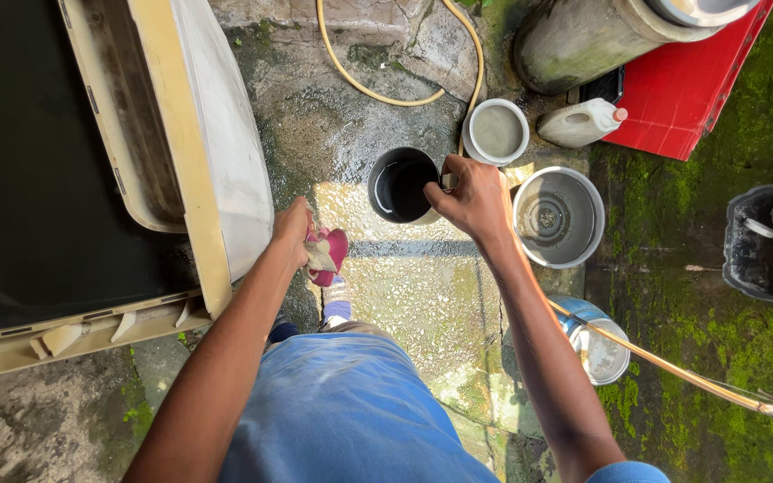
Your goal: The person wipes the internal components of a disassembled washing machine with a cloth and uses a tool to loosen or tighten screws on the frame.
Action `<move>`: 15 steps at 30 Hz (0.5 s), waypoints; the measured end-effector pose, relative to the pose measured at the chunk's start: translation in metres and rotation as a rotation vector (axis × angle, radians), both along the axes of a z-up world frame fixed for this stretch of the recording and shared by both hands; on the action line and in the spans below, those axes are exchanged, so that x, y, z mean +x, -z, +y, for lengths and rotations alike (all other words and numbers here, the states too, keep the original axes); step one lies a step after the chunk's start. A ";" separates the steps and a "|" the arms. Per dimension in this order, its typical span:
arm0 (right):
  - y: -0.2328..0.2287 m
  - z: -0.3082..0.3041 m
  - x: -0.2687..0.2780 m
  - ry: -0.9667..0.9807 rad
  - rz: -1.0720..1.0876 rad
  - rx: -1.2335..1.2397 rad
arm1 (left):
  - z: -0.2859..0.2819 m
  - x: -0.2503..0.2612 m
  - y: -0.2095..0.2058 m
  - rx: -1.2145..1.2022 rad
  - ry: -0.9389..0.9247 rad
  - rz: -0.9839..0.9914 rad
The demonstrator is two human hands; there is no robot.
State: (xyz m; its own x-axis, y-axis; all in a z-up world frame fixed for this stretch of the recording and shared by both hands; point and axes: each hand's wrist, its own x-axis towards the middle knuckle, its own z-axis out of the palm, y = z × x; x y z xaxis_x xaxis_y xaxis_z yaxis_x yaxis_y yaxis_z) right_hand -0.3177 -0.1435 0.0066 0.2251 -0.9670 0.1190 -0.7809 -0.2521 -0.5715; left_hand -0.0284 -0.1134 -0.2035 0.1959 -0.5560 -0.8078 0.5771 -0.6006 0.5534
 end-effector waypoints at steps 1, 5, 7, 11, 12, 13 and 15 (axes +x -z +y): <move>0.001 -0.001 0.000 0.001 0.000 0.008 | 0.001 -0.002 -0.003 0.009 -0.018 -0.034; 0.003 -0.001 -0.002 -0.003 -0.006 -0.038 | 0.005 -0.012 -0.024 0.021 0.037 -0.202; 0.000 0.000 -0.002 0.022 -0.033 -0.032 | 0.008 -0.019 -0.034 0.039 0.080 -0.300; -0.018 -0.002 -0.001 0.130 -0.080 0.062 | 0.019 -0.030 -0.049 -0.022 0.234 -0.321; -0.023 -0.005 0.001 0.157 -0.082 0.069 | 0.023 -0.034 -0.054 -0.032 0.297 -0.311; -0.028 -0.008 0.004 0.161 -0.128 0.059 | 0.029 -0.036 -0.059 0.029 0.340 -0.272; -0.039 -0.019 0.011 0.168 -0.219 0.041 | 0.046 -0.038 -0.067 -0.056 0.412 -0.313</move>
State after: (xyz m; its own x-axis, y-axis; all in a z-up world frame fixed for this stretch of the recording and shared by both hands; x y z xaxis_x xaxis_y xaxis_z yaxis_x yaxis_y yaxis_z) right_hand -0.3063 -0.1623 0.0460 0.0347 -0.9937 0.1069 -0.6663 -0.1027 -0.7386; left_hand -0.0662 -0.0669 -0.1366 0.1795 -0.6784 -0.7124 0.1004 -0.7078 0.6993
